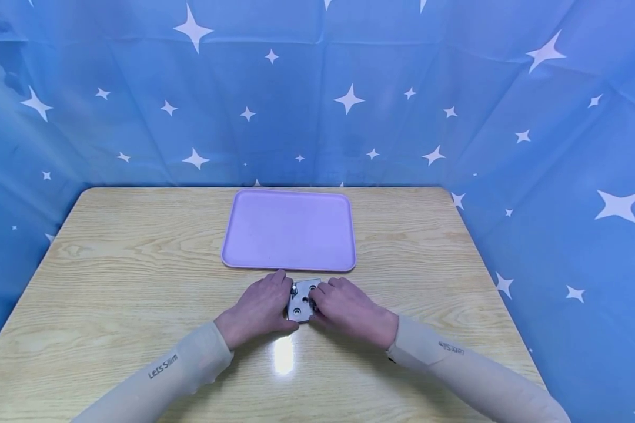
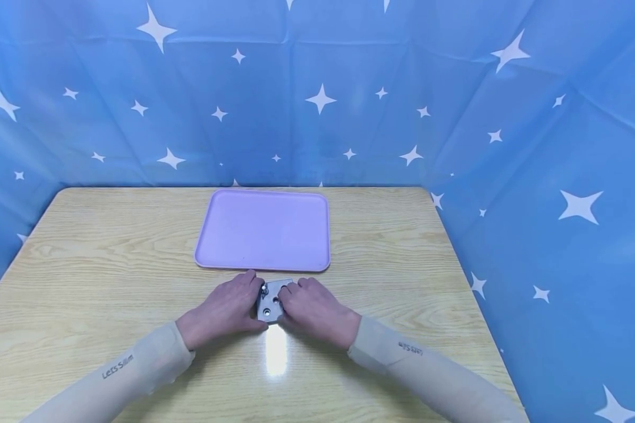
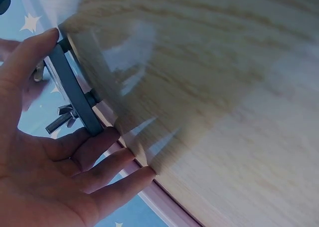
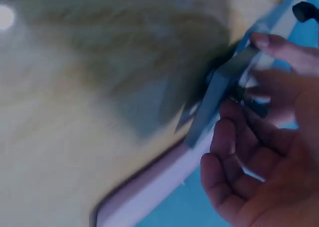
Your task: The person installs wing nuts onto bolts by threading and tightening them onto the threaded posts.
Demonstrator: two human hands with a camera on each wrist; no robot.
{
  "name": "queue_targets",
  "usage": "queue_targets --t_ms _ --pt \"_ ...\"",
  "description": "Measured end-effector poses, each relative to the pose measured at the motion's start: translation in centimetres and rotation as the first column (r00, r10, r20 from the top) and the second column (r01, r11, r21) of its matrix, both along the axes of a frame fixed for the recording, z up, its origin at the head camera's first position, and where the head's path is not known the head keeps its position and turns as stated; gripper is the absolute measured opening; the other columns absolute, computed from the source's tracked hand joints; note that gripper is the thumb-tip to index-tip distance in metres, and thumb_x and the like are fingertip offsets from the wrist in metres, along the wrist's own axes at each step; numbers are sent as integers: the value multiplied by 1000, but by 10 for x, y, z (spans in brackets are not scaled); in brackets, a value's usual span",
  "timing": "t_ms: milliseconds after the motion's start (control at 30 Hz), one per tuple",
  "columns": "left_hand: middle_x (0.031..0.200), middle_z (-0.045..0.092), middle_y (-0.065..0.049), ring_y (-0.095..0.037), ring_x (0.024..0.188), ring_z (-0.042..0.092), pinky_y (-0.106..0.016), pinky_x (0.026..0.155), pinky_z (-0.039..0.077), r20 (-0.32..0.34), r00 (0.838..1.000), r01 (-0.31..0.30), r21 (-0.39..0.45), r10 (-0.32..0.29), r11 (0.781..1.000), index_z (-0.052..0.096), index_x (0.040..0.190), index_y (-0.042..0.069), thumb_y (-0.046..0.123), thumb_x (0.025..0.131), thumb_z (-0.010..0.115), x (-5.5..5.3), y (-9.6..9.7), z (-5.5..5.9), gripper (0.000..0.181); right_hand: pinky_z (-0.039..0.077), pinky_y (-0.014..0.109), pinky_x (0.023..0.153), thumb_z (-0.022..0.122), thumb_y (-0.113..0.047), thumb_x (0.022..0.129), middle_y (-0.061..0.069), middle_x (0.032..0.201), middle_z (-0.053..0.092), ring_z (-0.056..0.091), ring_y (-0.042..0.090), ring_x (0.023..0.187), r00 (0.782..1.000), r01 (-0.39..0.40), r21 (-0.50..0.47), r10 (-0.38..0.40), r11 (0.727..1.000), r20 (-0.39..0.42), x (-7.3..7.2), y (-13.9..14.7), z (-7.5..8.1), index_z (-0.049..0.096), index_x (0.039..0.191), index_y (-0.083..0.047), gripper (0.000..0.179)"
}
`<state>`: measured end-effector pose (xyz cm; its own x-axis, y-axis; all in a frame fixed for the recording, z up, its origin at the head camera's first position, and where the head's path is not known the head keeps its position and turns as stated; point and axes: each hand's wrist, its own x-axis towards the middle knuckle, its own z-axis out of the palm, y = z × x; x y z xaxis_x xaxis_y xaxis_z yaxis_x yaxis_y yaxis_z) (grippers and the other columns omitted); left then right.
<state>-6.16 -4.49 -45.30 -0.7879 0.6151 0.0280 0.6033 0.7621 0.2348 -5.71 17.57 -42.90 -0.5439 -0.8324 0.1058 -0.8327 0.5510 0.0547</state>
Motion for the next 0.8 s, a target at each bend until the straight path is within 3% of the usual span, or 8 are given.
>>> queue_targets --t_ms 133,233,300,600,800 --pt "87 45 -3 -17 74 47 -33 62 49 -8 1000 -1 6 1 1000 57 96 5 48 67 91 0 -1 -1 62 48 35 86 72 -28 96 -6 111 66 60 17 101 984 -157 59 161 986 -70 -3 8 9 67 117 -18 24" --pt "87 45 -2 -17 74 47 -34 62 49 -6 1000 -5 8 5 1000 57 96 5 48 67 91 0 -1 -1 62 46 35 91 66 -20 100 -11 120 63 57 16 113 943 -272 151 295 950 -156 -6 12 12 68 121 -23 22" --pt "87 45 -2 -17 74 47 -34 62 49 -3 1000 -4 7 4 1000 58 96 5 48 67 91 -1 -1 -2 62 46 35 91 66 -19 99 -13 119 63 56 15 113 920 -303 198 340 932 -194 -7 13 12 69 121 -23 23" --pt "87 44 -2 -16 74 46 -33 63 48 10 1000 -4 7 4 1000 57 97 5 48 67 90 -1 0 -1 62 45 36 94 69 -18 95 -11 108 68 57 15 107 914 -280 254 338 926 -225 -9 11 8 72 111 -23 17" --pt "87 45 -3 -17 74 46 -33 62 47 16 1000 -10 3 10 1000 57 97 5 49 67 90 -1 0 -1 63 47 32 82 68 -15 94 -5 96 67 59 15 91 938 -220 200 264 955 -225 -8 7 1 67 98 -18 5"
